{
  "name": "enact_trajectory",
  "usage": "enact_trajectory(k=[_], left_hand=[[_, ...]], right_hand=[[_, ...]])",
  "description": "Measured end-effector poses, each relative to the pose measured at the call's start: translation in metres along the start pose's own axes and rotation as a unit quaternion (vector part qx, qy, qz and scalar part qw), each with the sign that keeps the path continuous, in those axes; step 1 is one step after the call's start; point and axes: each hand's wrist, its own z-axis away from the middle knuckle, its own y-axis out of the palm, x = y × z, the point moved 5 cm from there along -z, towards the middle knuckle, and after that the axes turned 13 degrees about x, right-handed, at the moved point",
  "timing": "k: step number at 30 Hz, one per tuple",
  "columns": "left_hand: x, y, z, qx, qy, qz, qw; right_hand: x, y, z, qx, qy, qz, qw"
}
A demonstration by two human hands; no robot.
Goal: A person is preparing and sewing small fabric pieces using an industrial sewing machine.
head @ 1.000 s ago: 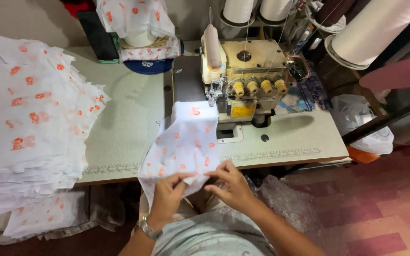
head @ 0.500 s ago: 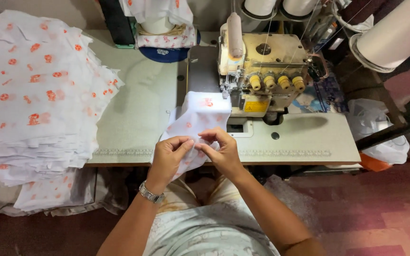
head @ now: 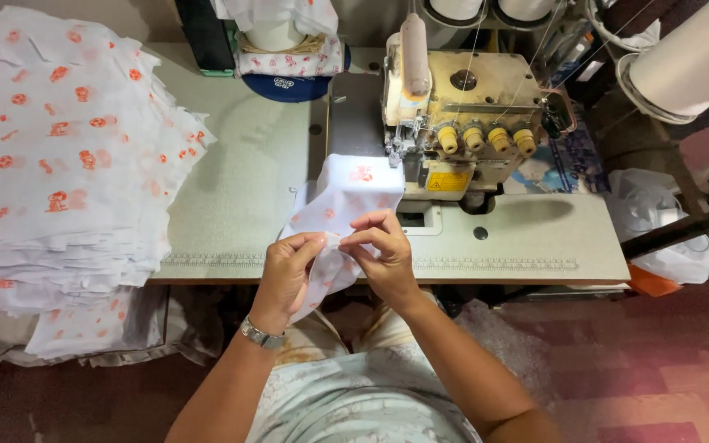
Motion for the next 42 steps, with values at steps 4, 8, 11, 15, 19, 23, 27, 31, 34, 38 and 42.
enact_trajectory(k=[4,8,11,15,19,23,27,31,34,38,42], left_hand=[[-0.016,0.002,0.005,-0.021,0.052,-0.082,0.995],[-0.041,0.024,0.019,-0.035,0.071,-0.142,0.987],[-0.035,0.019,0.02,-0.028,0.073,-0.154,0.985],[-0.038,0.024,0.025,-0.018,0.083,-0.135,0.987],[-0.038,0.026,0.026,-0.011,0.1,-0.125,0.987],[-0.036,0.027,0.027,-0.003,0.114,-0.119,0.986],[-0.027,0.027,0.027,-0.003,0.134,-0.115,0.984],[-0.023,0.029,0.033,-0.026,0.19,-0.232,0.954],[-0.032,0.043,0.053,-0.005,0.299,-0.388,0.872],[0.016,0.046,0.091,0.096,0.457,-0.572,0.674],[0.028,0.073,0.104,0.278,0.483,-0.557,0.616]], right_hand=[[0.007,0.001,-0.004,0.013,-0.006,0.003,1.0],[0.006,0.002,-0.007,0.019,0.011,0.019,1.0],[0.002,0.004,-0.005,0.011,0.032,0.018,0.999],[0.002,0.003,-0.005,0.007,0.042,0.02,0.999],[0.0,0.004,-0.003,0.005,0.059,0.012,0.998],[-0.001,0.004,-0.001,0.007,0.068,0.008,0.998],[-0.005,0.004,0.005,0.001,0.067,0.008,0.998],[-0.002,-0.003,0.012,-0.017,0.05,0.013,0.999],[-0.001,-0.022,0.019,-0.072,0.04,0.054,0.995],[-0.055,-0.053,0.033,-0.116,0.113,-0.017,0.987],[-0.083,-0.056,0.032,-0.088,0.196,-0.166,0.963]])
